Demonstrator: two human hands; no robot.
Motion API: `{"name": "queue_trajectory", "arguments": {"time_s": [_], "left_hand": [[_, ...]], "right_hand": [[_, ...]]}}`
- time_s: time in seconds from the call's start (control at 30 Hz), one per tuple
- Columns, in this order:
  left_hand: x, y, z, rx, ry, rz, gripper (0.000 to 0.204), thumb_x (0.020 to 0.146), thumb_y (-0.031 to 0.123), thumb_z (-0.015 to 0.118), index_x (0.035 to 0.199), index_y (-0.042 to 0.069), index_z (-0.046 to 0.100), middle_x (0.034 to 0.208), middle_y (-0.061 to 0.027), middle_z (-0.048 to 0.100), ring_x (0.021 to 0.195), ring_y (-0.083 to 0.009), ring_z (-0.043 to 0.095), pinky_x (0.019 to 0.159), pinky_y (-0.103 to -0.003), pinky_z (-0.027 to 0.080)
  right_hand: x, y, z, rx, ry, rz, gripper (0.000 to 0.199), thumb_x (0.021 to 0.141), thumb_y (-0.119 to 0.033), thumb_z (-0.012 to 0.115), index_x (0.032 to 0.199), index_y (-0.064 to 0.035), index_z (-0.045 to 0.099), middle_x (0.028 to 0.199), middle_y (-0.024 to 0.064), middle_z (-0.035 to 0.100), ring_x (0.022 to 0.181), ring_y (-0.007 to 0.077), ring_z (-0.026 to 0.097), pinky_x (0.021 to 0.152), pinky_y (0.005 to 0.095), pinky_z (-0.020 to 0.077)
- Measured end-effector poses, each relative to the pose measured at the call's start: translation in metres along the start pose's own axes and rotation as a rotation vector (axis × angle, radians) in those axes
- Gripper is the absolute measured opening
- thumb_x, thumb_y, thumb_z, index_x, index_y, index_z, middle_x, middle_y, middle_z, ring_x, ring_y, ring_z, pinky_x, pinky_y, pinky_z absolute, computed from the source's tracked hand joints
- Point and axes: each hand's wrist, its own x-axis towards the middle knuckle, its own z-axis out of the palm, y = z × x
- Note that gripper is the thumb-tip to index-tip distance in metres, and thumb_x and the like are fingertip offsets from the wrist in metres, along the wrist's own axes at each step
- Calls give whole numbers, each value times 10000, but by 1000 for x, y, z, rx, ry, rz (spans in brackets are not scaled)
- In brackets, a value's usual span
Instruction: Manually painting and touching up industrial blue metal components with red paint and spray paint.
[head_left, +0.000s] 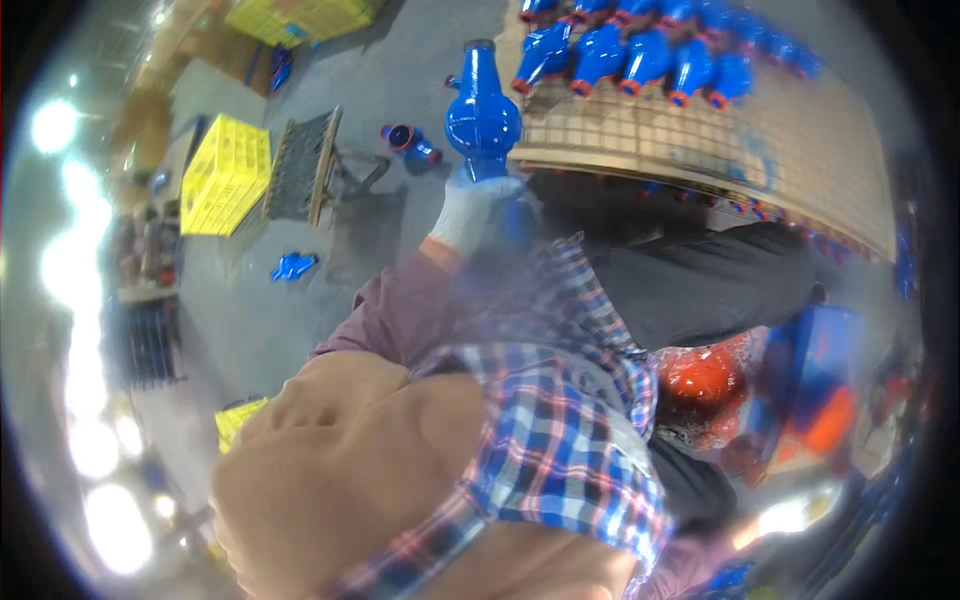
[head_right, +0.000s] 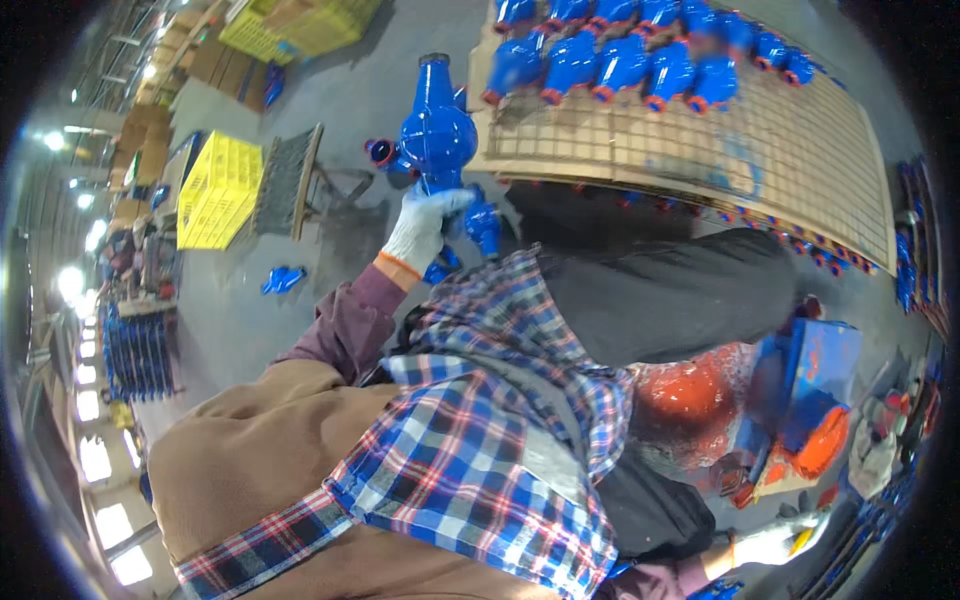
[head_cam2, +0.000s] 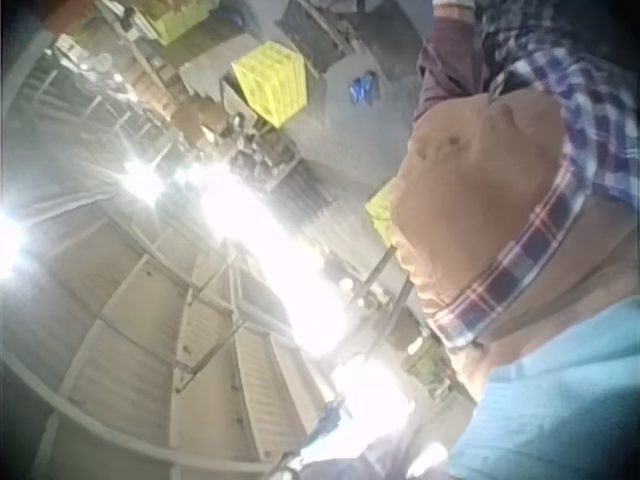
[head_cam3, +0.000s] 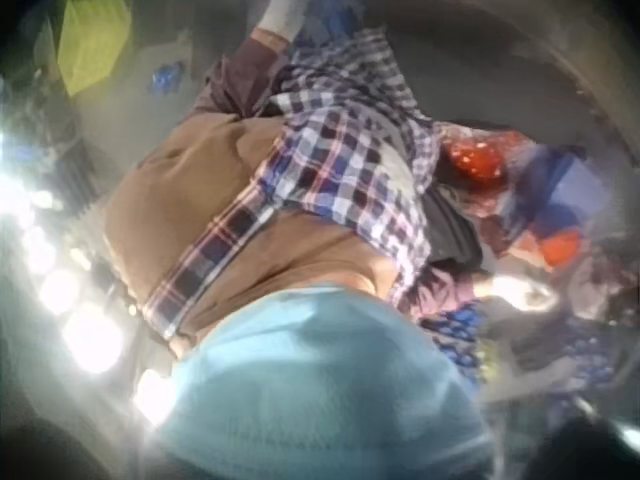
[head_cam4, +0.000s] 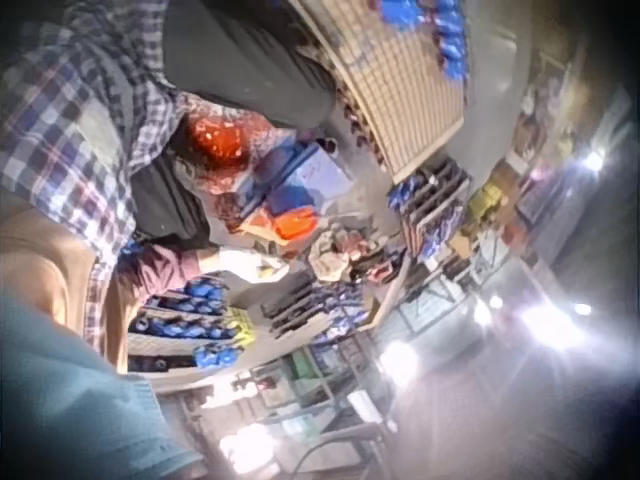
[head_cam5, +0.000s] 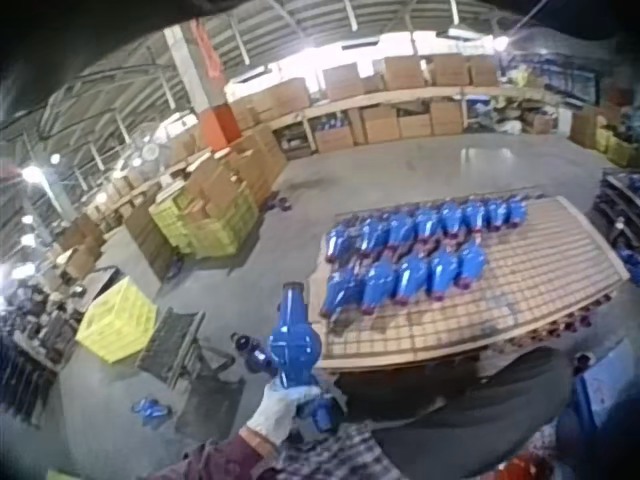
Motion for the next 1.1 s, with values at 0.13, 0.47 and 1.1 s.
{"name": "queue_trajectory", "arguments": {"time_s": [0.13,0.47,1.1], "left_hand": [[25,-30,-70,-307,193,-243,99,862,119,719,936,85,664,818,-18,633,669,-132,549,563,-293,447],[36,-182,-218,-687,794,-423,199,896,202,631,751,147,507,638,8,463,475,-147,381,435,-283,307],[2,-323,-414,-560,1319,-597,434,929,548,589,1059,135,589,901,-76,649,775,-290,636,676,-464,540]], "right_hand": [[5,-18,4,46,15,59,390,1081,-316,505,1283,-13,643,1139,101,732,865,196,714,714,307,565],[66,18,11,-164,-7,-209,483,1058,-413,518,1225,13,674,1111,104,750,786,208,691,667,316,548],[125,20,-46,-514,222,167,574,964,-565,584,1073,-30,762,1040,169,757,934,334,703,837,437,536]]}}
